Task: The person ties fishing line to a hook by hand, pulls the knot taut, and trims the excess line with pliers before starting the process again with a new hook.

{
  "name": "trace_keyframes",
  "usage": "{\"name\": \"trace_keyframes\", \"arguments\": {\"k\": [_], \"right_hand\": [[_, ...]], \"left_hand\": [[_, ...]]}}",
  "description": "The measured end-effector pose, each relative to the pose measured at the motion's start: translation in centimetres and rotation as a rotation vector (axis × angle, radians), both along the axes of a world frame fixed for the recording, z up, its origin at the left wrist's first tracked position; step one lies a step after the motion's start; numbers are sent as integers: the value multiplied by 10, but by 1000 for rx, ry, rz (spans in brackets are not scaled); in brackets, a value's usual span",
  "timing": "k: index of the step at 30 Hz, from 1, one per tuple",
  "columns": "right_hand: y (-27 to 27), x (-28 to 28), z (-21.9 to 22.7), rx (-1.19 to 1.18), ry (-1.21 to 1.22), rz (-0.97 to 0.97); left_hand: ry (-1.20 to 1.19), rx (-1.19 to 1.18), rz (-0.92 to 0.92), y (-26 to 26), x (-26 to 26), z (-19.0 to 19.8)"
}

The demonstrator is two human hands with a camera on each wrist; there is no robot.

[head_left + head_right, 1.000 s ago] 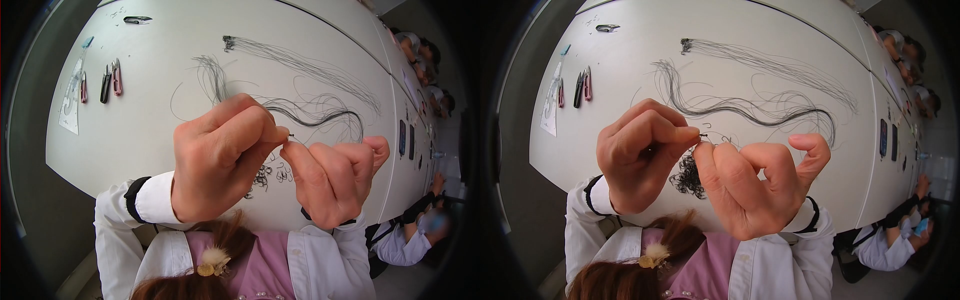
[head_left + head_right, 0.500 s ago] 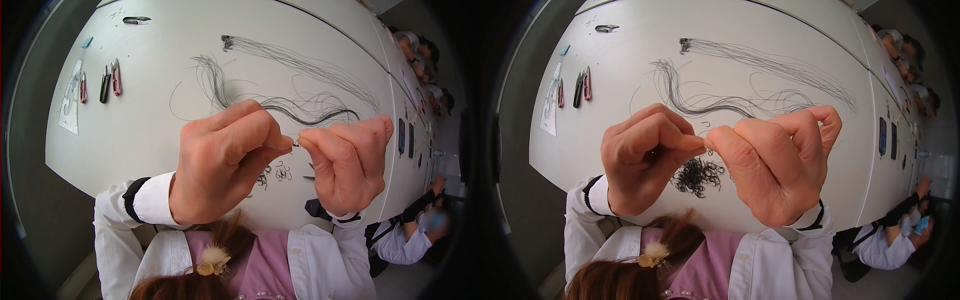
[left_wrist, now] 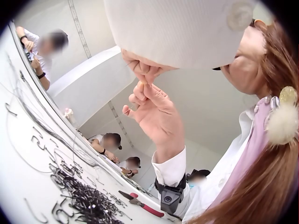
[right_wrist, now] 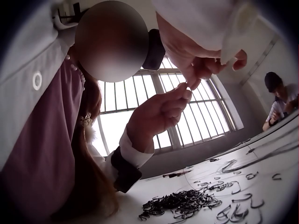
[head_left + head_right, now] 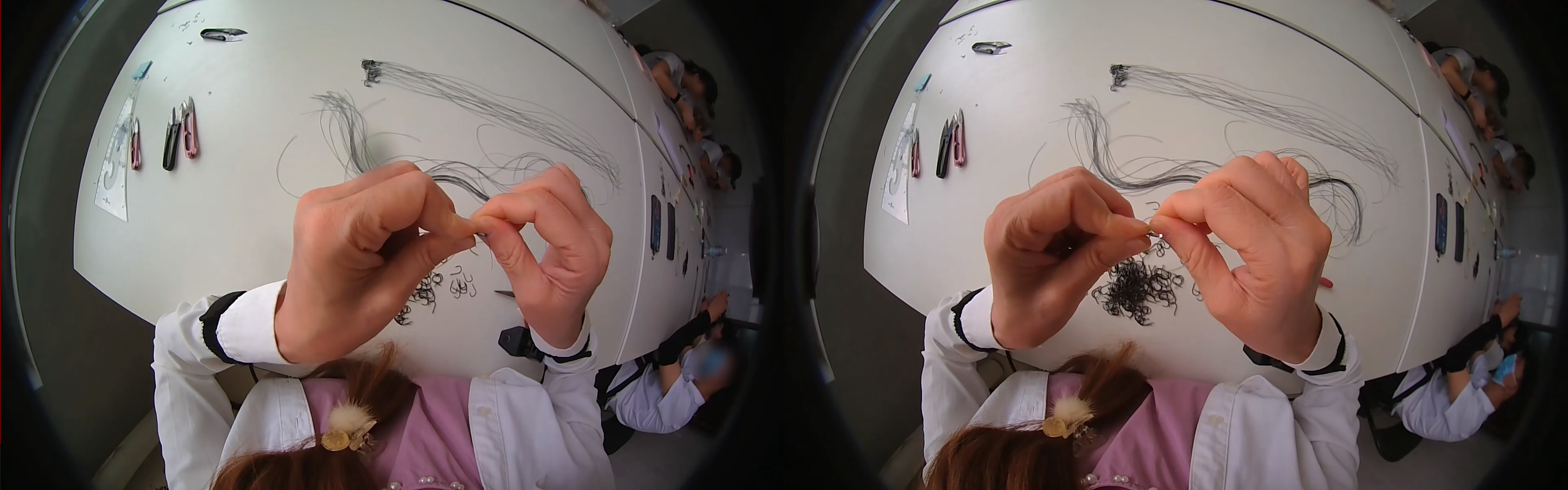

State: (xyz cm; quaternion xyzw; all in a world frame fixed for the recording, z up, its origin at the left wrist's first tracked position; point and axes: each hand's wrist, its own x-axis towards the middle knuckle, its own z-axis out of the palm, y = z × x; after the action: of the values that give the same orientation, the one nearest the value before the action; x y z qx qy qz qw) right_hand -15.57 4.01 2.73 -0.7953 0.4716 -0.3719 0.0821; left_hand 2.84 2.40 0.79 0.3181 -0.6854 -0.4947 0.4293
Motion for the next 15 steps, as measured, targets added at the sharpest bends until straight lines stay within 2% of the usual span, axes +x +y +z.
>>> {"name": "trace_keyframes", "arguments": {"k": [1, 3, 9, 13, 15], "right_hand": [[0, 0, 0, -1, 0, 0], [-1, 0, -2, 198, -187, 55], [-5, 1, -12, 355, -399, 157], [0, 6, -9, 404, -425, 119], [5, 8, -6, 232, -182, 16]], "left_hand": [[-13, 13, -5, 0, 1, 0], [-5, 19, -2, 0, 0, 0], [-4, 101, 34, 1, 1, 2], [1, 95, 61, 0, 1, 1], [8, 66, 72, -1, 0, 0]]}}
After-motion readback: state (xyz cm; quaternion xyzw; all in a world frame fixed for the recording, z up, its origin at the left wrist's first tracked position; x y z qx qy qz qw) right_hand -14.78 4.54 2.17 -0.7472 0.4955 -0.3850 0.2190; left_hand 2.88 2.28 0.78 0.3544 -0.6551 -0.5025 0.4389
